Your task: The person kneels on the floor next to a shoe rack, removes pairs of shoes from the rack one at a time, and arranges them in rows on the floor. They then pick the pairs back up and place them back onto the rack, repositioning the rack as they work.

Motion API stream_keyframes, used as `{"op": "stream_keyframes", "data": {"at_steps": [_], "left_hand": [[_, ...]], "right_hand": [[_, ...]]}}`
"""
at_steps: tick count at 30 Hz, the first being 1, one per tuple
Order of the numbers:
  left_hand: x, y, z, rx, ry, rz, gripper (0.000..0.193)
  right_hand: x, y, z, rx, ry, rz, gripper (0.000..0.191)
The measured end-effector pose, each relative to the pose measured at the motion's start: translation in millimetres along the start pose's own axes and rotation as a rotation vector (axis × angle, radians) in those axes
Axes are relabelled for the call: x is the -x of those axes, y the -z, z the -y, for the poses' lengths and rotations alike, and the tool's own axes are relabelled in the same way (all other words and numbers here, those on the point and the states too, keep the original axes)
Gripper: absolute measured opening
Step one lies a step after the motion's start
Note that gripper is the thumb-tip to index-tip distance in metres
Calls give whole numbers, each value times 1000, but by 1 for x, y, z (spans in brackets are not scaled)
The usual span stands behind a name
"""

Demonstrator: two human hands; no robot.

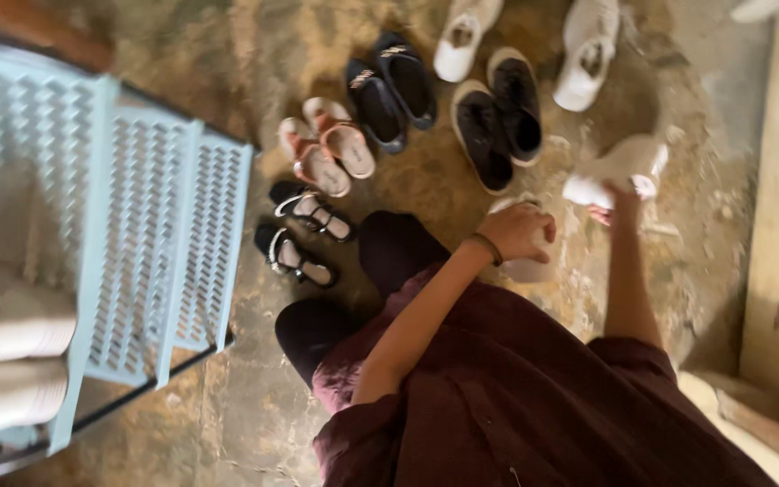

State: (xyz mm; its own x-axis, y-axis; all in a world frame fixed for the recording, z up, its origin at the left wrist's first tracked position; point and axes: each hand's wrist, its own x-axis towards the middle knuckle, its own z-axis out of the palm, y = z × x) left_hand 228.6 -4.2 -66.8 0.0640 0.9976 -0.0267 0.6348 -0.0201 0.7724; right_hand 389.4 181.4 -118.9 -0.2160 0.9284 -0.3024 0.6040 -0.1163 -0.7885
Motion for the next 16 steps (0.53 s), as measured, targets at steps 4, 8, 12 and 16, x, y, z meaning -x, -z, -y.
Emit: {"op": "stream_keyframes", "data": {"at_steps": [4,8,12,16], "left_hand": [[66,72,-3,172,-199,-348,30],[161,134,-8,-138,-10,-668,25],[230,188,-24,-672,116,-837,20],[302,251,-44,-580,610,-1085,26]], "right_hand": [[-11,7,21,-472,-31,64,61],[-12,-22,49,-597,109,154,65],[-8,-70,111,-645,416,311,79],[24,-127,188,-482,604,492,70]]}}
